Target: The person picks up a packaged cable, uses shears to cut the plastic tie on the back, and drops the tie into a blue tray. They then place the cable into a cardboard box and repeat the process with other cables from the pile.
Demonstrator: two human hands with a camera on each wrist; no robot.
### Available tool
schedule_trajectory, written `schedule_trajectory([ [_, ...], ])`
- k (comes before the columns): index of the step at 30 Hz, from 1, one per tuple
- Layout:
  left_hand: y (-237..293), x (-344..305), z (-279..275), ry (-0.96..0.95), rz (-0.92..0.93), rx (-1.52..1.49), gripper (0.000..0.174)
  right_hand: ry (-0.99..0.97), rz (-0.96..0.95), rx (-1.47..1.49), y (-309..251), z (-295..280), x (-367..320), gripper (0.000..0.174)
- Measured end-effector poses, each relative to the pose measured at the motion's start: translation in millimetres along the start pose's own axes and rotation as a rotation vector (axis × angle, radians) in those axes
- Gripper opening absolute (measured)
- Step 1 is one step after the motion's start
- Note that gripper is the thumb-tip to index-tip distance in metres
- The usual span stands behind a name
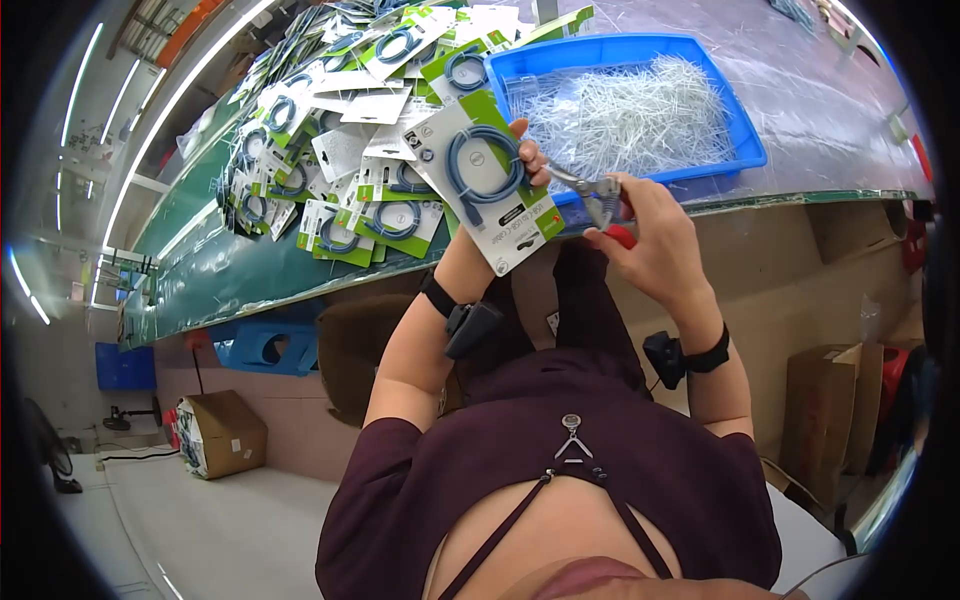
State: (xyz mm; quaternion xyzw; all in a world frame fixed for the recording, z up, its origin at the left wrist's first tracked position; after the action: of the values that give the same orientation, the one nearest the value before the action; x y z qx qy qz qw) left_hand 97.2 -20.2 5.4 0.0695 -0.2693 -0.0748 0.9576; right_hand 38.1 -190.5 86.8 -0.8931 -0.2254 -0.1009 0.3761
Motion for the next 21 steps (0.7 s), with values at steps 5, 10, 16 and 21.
schedule_trajectory([
  [5,-5.2,0.6,-4.1,0.002,0.047,0.18,0.063,0.022,-0.023,-0.09,-8.4,15.2,0.7,0.057],
  [10,-6.1,3.7,2.7,-0.029,0.092,0.5,0.063,0.095,-0.054,-0.111,-14.7,9.1,6.6,0.057],
  [16,-5.7,1.0,3.5,0.116,0.083,0.714,0.059,0.062,-0.026,-0.119,-14.9,8.0,9.3,0.057],
  [21,1.4,3.7,14.1,0.126,0.099,0.872,0.056,0.082,-0.055,-0.117,-16.4,-0.7,7.1,0.053],
])
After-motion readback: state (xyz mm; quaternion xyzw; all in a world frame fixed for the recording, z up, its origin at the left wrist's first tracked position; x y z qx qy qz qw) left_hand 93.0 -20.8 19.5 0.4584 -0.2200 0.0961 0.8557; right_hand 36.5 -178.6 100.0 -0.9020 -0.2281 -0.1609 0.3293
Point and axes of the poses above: each hand's wrist, its own x-axis towards the middle knuckle, its own z-axis out of the palm, y = z × x, the point moved 9 cm from there along x, towards the middle knuckle, and after that the axes turned 8 degrees about z, right-handed, at the moved point
